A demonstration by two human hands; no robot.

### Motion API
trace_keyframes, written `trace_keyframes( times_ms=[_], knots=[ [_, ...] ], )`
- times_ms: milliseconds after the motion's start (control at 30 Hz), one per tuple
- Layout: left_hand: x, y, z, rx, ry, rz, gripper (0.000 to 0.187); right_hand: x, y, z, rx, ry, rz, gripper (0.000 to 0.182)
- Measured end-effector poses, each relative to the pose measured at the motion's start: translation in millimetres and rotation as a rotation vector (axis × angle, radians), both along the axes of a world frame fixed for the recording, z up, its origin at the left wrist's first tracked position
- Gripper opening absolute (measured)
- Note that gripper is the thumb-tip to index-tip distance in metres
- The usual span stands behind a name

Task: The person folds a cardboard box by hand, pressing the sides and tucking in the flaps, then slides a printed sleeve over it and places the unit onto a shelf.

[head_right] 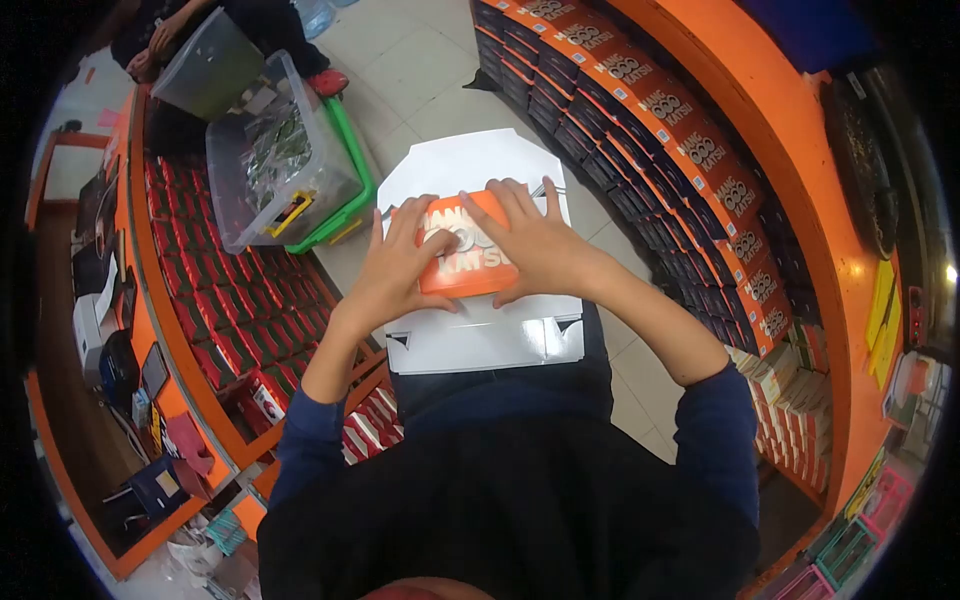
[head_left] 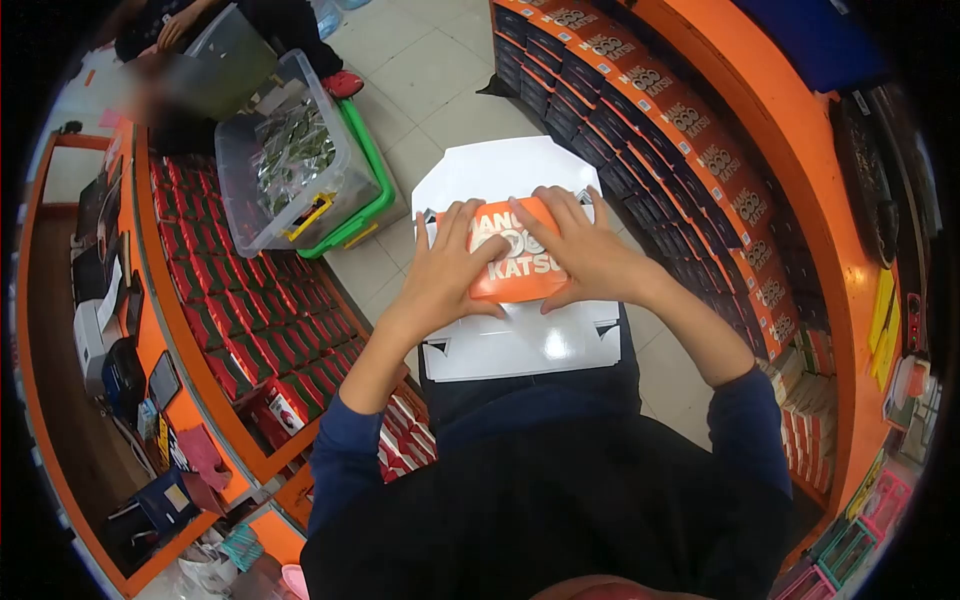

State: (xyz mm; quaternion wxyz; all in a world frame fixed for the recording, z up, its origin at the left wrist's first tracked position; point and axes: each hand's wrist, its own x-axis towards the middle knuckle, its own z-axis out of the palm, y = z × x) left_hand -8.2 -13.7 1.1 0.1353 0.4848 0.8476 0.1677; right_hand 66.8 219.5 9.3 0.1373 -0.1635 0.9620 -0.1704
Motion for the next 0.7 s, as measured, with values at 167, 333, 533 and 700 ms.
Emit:
trace_keyframes(
  times_ms=[167,333,533,700],
  knots=[
    [-2,4,-16,0.279,-0.022,0.010,0.057,7,-10,-27,0.161,0.096,-0.047,0.109],
    [11,20,-10,0.352,0.091,0.188,0.064,26,0,-28,-0.006,0.437,-0.267,0.110],
    [70,115,3,0.693,-0.053,0.331,0.068,81,-24,-40,-1.290,0.578,-0.968,0.102],
    [120,163,6,0.320,-0.145,0.068,0.095,149,43,-71,-1.679,0.847,-1.592,0.085]
  ],
)
